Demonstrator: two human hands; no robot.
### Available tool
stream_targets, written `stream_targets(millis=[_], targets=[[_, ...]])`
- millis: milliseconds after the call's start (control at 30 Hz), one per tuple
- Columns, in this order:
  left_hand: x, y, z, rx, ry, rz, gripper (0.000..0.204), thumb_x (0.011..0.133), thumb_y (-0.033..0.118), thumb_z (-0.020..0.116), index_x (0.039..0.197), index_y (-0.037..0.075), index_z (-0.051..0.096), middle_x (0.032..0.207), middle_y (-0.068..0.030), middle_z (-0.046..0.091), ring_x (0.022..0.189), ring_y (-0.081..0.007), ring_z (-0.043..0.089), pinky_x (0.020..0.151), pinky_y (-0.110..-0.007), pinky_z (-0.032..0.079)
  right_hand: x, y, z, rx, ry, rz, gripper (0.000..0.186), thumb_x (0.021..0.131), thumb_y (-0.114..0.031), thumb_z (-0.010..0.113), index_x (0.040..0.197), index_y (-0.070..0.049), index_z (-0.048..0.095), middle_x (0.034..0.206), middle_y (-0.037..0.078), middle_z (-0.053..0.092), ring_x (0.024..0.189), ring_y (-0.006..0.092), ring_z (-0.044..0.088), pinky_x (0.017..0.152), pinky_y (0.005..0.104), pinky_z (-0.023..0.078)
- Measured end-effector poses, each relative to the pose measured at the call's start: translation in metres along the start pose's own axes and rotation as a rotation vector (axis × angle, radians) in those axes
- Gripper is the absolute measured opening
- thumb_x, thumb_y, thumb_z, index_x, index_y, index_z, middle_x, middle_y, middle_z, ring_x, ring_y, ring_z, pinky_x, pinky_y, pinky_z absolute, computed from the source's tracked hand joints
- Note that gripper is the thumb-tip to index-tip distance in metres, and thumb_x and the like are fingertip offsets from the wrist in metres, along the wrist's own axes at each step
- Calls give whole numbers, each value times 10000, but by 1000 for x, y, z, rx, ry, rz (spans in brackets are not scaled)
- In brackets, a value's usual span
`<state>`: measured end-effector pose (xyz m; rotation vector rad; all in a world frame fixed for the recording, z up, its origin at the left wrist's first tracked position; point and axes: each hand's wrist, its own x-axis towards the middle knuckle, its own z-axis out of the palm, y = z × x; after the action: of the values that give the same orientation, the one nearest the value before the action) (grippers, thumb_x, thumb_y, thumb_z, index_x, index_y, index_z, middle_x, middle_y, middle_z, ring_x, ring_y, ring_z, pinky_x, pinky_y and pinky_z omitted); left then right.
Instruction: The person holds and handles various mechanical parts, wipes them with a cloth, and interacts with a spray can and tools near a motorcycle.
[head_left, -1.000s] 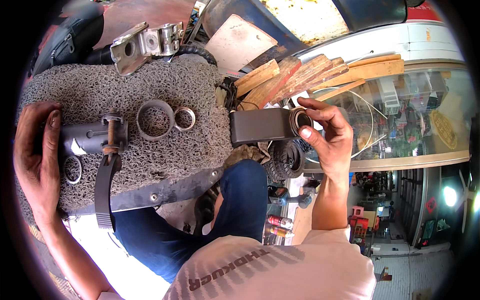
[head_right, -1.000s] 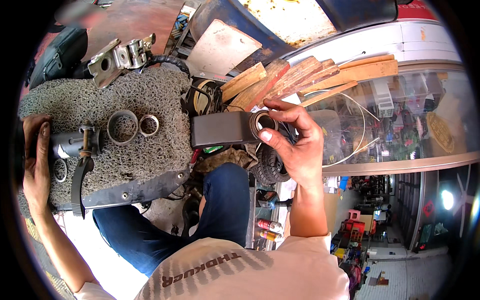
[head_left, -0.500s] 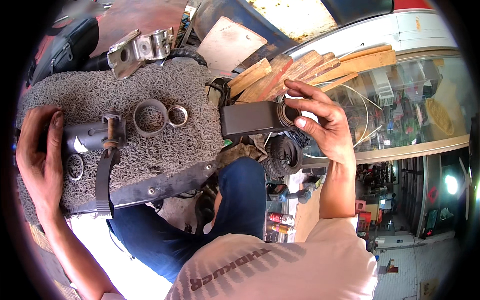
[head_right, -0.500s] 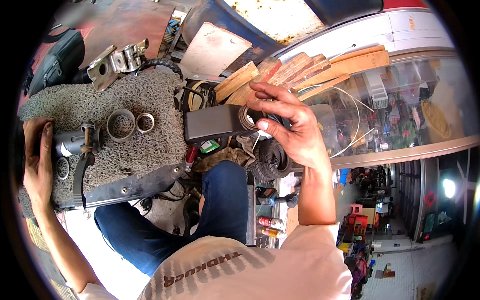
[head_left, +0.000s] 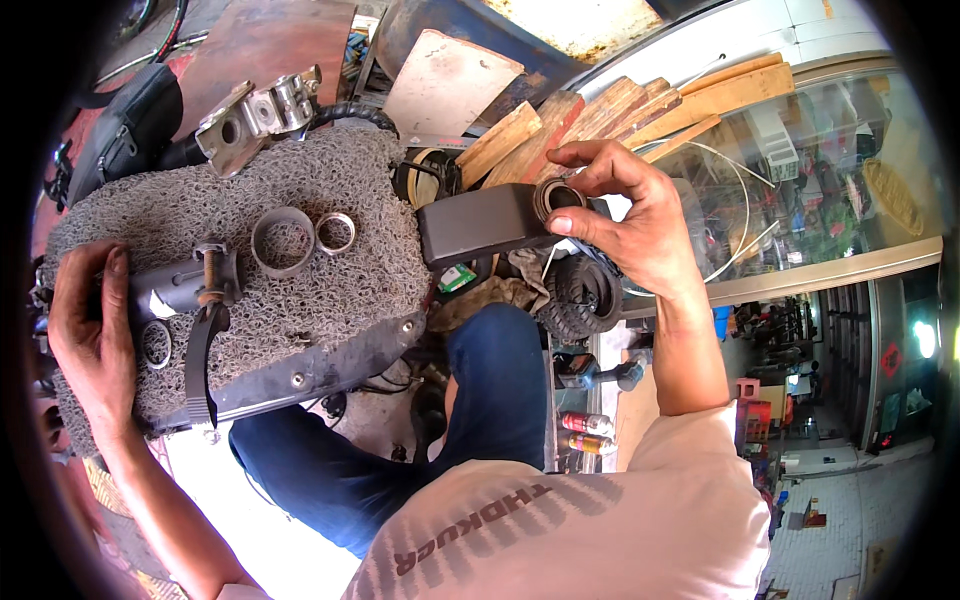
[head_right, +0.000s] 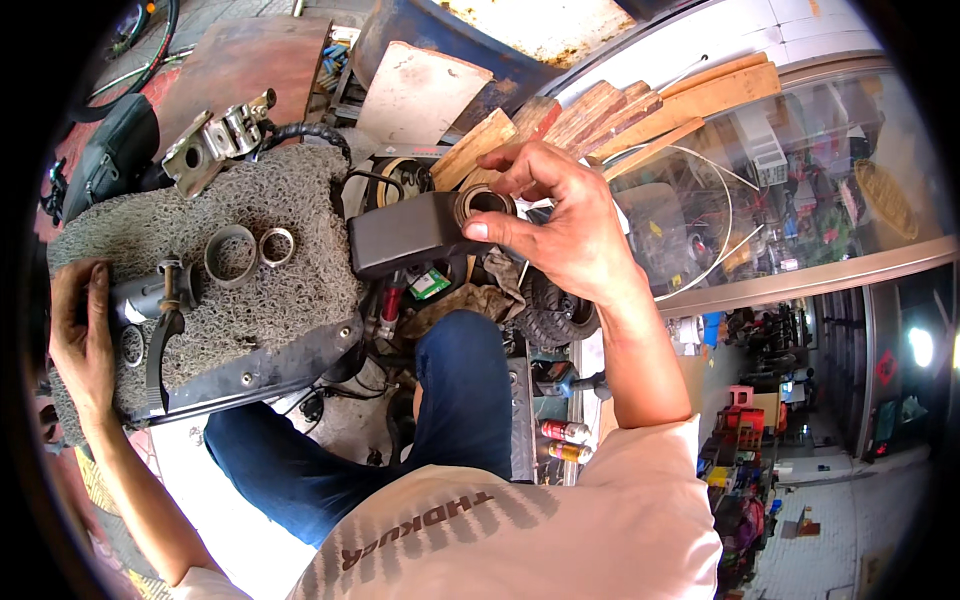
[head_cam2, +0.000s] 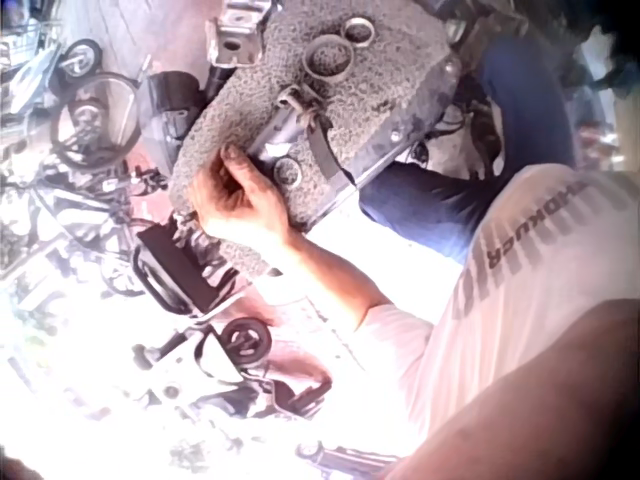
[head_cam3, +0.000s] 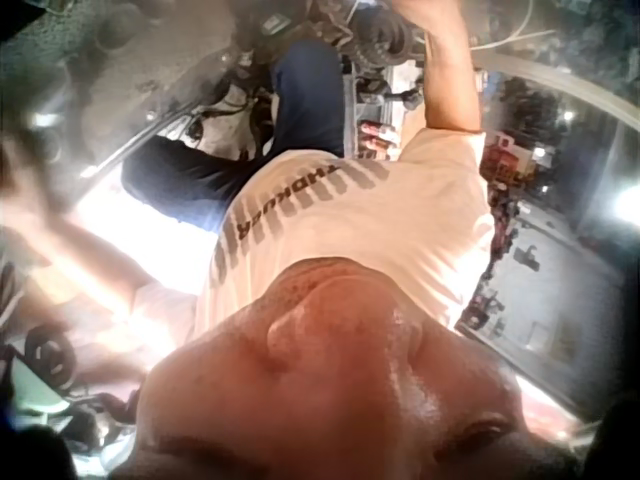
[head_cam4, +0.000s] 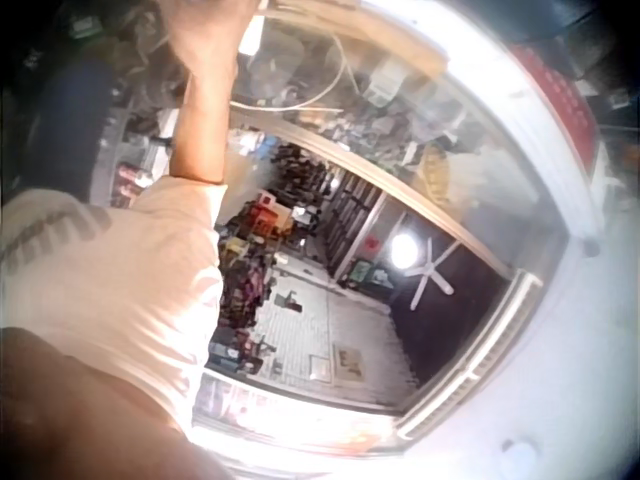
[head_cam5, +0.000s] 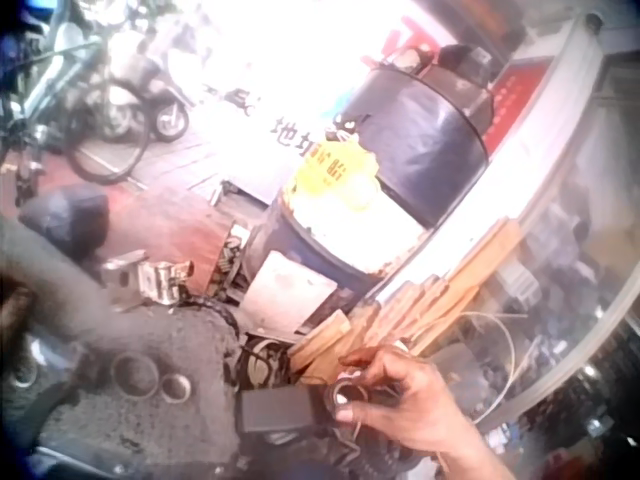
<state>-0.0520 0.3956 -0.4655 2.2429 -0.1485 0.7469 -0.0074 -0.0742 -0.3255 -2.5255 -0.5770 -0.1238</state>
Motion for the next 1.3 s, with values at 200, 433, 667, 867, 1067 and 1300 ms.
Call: stream_targets(millis=[200, 433, 667, 867, 1067, 1300], targets=[[4, 7, -1, 30, 7, 10, 100, 1007, 55, 655, 1018, -44, 668, 910, -79, 625, 853, -141, 582, 789, -259, 462, 0, 2, -14, 90, -89, -79, 323, 912, -104, 770, 1226, -38, 735, 1363, 151, 650, 1084, 239, 712, 900, 360, 586], [6, 16, 0, 39, 39, 5, 108, 994, 77, 676, 1004, -31, 673, 869, -91, 629, 812, -162, 591, 773, -276, 476, 15, 26, -24, 219, -302, -200, 313, 904, -133, 775, 1203, -42, 753, 1404, 145, 625, 1251, 273, 630, 1011, 389, 547], [6, 14, 0, 28, 47, 8, 115, 987, 84, 686, 990, -31, 681, 870, -95, 646, 803, -164, 607, 768, -285, 493, 11, 18, -17, 244, -235, -10, 265, 841, -111, 847, 1037, -15, 698, 1326, 120, 668, 1050, 182, 689, 834, 318, 587], [8, 19, -1, 70, 68, 49, 110, 979, 81, 696, 966, -28, 683, 855, -100, 650, 781, -179, 610, 740, -302, 492, -1, 12, -15, 195, -134, -71, 267, 878, -131, 820, 1089, -21, 700, 1358, 96, 635, 1002, 164, 689, 800, 298, 576], [13, 30, -1, 120, 73, 67, 141, 962, 122, 705, 938, -16, 687, 826, -131, 657, 760, -256, 632, 732, -347, 498, 0, 40, -21, 301, -229, -208, 357, 955, -115, 713, 1309, -66, 699, 1469, 103, 558, 1256, 233, 609, 939, 352, 573], [12, 30, 0, 124, 77, 56, 134, 957, 103, 700, 930, -26, 677, 811, -133, 649, 745, -254, 624, 722, -339, 493, 14, 40, -23, 153, -268, -332, 400, 914, -315, 768, 1233, -76, 747, 1432, 149, 605, 1280, 324, 615, 1014, 440, 543]])
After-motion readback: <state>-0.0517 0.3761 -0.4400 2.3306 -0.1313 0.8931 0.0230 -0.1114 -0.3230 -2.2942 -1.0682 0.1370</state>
